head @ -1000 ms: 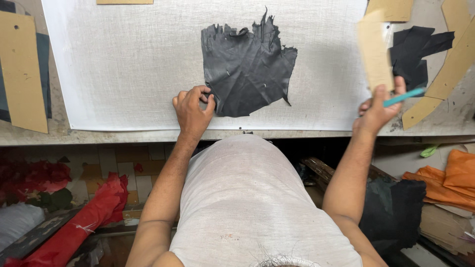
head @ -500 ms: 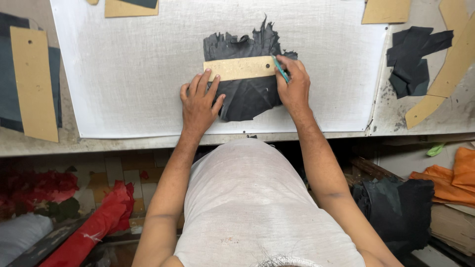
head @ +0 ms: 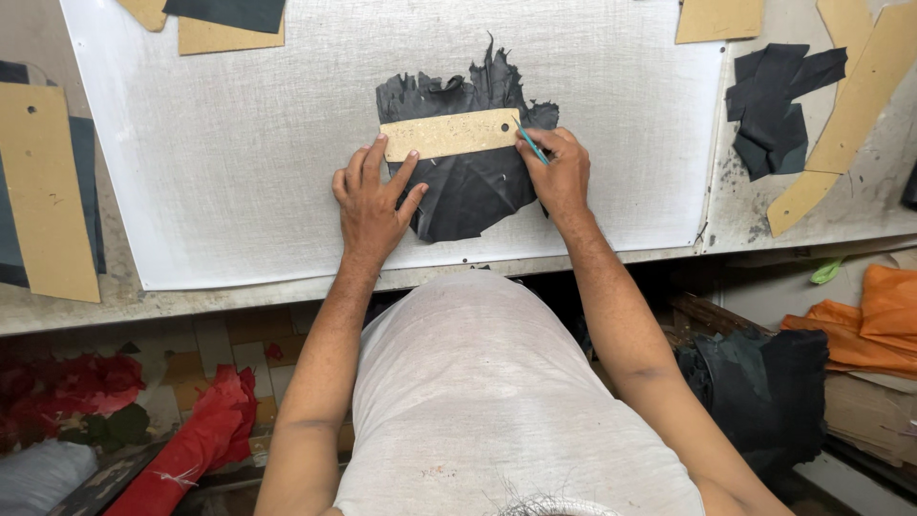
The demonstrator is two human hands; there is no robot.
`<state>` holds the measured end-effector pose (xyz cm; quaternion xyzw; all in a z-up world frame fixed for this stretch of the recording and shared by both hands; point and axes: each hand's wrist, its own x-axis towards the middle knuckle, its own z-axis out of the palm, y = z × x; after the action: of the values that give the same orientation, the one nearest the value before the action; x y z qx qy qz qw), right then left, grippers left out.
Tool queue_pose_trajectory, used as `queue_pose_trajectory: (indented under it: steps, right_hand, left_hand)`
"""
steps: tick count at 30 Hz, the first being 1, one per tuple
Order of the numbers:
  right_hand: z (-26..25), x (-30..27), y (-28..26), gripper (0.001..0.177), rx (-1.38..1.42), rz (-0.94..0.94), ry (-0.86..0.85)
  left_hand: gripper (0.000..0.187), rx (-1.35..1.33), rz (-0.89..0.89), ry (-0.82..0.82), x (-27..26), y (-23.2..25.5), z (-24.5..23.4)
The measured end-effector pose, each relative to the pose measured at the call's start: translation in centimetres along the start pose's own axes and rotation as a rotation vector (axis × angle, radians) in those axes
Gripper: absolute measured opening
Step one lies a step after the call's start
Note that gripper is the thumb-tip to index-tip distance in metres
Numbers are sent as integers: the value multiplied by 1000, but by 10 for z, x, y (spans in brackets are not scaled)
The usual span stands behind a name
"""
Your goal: The person lays out a large piece of black fabric on a white worktable, places a cardboard template on top, and uses a rotary cutter to cut the fabric along the template edges. The person repeats this process with multiple templates and fabric pieces, stacking the cut pieces aside.
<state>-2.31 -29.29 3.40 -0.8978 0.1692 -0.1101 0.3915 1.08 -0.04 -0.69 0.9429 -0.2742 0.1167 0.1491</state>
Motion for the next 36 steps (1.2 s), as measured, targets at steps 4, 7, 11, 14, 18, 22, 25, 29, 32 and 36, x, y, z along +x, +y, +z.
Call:
queue_pose_trajectory:
  steps: [4, 7, 11, 14, 18, 22, 25, 29, 32, 36]
  right_hand:
    - [1, -2, 1, 21, -26, -40, 13]
    - [2, -5, -2, 19, -22, -39, -11]
    - [-7, 2, -8, 19, -7, -5, -53]
    - [-11, 7, -17, 36, 19, 132, -158]
    - [0, 16, -41, 28, 168, -179, -200]
    - [35, 40, -73, 30, -17, -578, -343]
    - [58, 61, -90, 30, -160, -724, -428]
    - [75, 69, -95, 28, -319, -750, -431]
    - [59, 59, -70, 37, -406, -874, -327]
    - [-11, 71, -9, 31, -559, -930, -138]
  left_hand:
    - [52, 50, 15, 3, -5, -1, 3]
    - [52, 74, 23, 10, -9, -3, 3]
    - [52, 70, 23, 20, -4, 0, 4]
    - [55, 72, 23, 5, -5, 0, 3]
    - [57, 85, 26, 36, -5, 0, 3]
    - [58, 94, 34, 55, -3, -1, 5]
    - [58, 92, 31, 67, -4, 0, 6]
    - [58, 99, 32, 71, -1, -1, 3]
    - [58, 133, 39, 58, -1, 4, -2]
    - [61, 167, 75, 16, 10, 5, -15]
